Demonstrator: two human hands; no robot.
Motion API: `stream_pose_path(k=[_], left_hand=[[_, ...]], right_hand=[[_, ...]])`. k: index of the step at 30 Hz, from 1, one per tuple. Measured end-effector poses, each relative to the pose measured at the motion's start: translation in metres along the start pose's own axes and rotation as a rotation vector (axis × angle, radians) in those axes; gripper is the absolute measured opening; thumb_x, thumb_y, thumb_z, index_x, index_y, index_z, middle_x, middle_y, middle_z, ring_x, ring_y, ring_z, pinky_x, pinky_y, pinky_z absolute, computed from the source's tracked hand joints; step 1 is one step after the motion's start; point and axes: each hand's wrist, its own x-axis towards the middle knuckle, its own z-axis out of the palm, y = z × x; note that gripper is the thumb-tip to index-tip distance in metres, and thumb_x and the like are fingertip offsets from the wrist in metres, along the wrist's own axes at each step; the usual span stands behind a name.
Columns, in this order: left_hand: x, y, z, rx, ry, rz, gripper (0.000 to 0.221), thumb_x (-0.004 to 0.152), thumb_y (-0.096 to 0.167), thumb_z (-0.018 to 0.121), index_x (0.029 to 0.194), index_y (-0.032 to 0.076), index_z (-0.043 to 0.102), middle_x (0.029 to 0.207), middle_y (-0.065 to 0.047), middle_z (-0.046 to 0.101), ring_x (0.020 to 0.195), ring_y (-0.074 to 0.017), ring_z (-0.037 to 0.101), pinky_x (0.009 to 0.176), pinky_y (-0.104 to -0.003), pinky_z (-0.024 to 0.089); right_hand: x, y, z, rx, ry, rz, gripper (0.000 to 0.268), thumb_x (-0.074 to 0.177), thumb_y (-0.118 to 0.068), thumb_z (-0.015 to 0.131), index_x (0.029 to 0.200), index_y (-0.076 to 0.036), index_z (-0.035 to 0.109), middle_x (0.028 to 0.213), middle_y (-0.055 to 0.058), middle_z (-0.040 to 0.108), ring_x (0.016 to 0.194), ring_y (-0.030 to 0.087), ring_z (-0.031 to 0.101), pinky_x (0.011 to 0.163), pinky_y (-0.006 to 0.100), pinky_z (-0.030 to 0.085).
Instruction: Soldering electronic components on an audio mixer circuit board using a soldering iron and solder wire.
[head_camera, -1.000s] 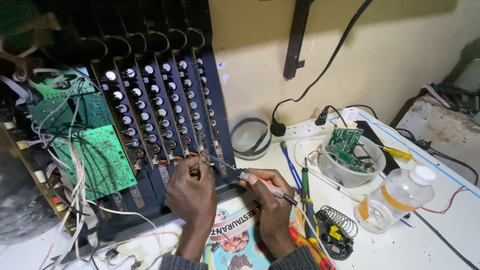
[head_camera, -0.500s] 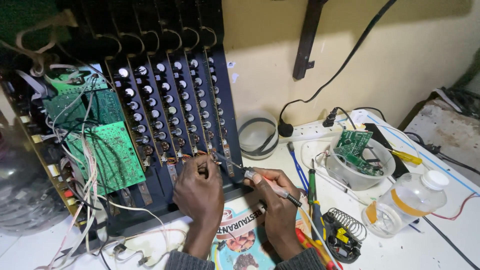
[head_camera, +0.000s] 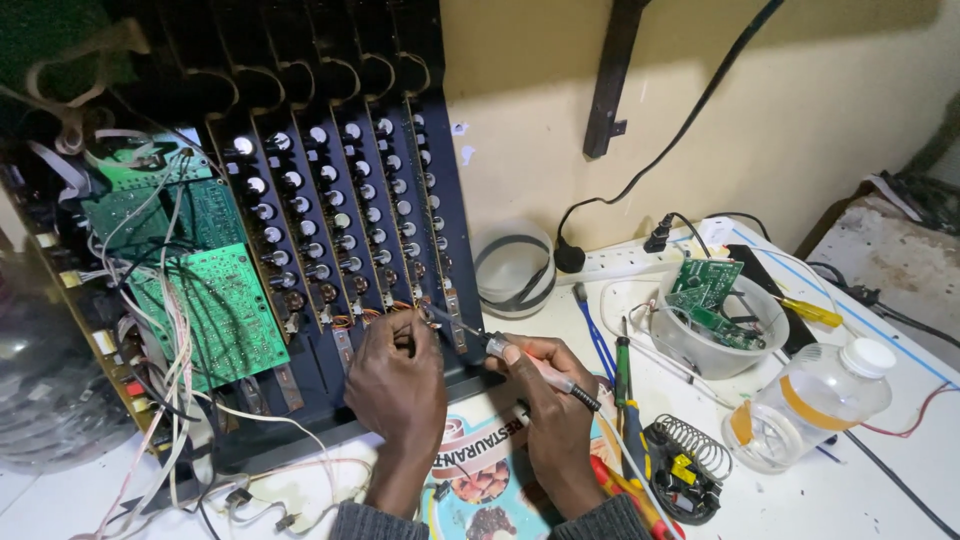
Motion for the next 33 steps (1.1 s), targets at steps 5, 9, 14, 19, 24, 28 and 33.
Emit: stream_pose_path(k=[5,9,14,19,24,28,33], left_hand=[[0.0,-0.003,0.001,-0.031,0.007,0.016,0.02,0.085,0.007,0.081,0.097,0.023,0.075,0.086,-0.001,0.079,0.062,-0.0183,0.072,0.049,-0.036,0.058],[0.0,-0.002,0.001,-0.029,0.024,0.035,0.013,0.088,0.011,0.08,0.092,0.023,0.075,0.086,0.0,0.078,0.064,-0.0182,0.071,0.051,-0.037,0.057],[0.0,-0.001,0.0,-0.04,0.024,0.032,0.01,0.09,0.013,0.079,0.095,0.021,0.075,0.086,-0.001,0.078,0.063,-0.0177,0.071,0.051,-0.036,0.057],[0.0,-0.002,0.001,-0.034,0.029,0.045,0.011,0.09,0.013,0.08,0.094,0.021,0.075,0.087,-0.001,0.079,0.065,-0.0177,0.072,0.054,-0.036,0.058],[-0.001,-0.001,0.0,-0.047,0.029,0.022,0.006,0.092,0.014,0.078,0.096,0.019,0.076,0.08,0.0,0.077,0.058,-0.0169,0.07,0.044,-0.034,0.055],[0.0,-0.001,0.002,-0.045,0.019,0.024,0.008,0.09,0.014,0.078,0.094,0.02,0.074,0.083,0.001,0.077,0.062,-0.0169,0.071,0.047,-0.034,0.055],[0.001,-0.001,0.0,-0.077,0.056,0.069,0.006,0.091,0.012,0.076,0.093,0.017,0.074,0.083,0.001,0.077,0.065,-0.0156,0.07,0.051,-0.033,0.056]], right_hand=[[0.001,0.003,0.0,0.006,0.011,-0.005,0.027,0.083,-0.019,0.071,0.097,0.004,0.077,0.083,0.02,0.084,0.083,0.026,0.082,0.08,0.036,0.064],[0.002,0.007,-0.001,0.028,0.002,-0.016,0.026,0.085,-0.02,0.072,0.096,0.003,0.076,0.082,0.02,0.084,0.082,0.026,0.081,0.079,0.037,0.063],[-0.005,-0.01,0.003,0.018,0.04,0.095,0.024,0.087,-0.018,0.071,0.099,0.002,0.077,0.084,0.017,0.084,0.082,0.024,0.078,0.074,0.034,0.059],[-0.001,0.004,0.002,0.226,0.067,0.126,0.017,0.09,-0.01,0.069,0.1,0.004,0.07,0.083,0.024,0.08,0.081,0.03,0.076,0.073,0.039,0.06],[0.018,0.042,-0.01,0.425,0.067,0.074,0.017,0.087,-0.009,0.068,0.096,0.005,0.067,0.081,0.03,0.075,0.077,0.04,0.078,0.065,0.048,0.064],[0.025,0.051,-0.014,0.477,0.076,0.003,0.012,0.09,-0.008,0.065,0.087,0.004,0.065,0.069,0.023,0.069,0.068,0.037,0.072,0.085,0.054,0.066],[0.03,0.059,-0.014,0.518,0.055,0.004,0.012,0.089,-0.009,0.066,0.086,0.003,0.065,0.065,0.024,0.067,0.065,0.039,0.07,0.086,0.059,0.065]])
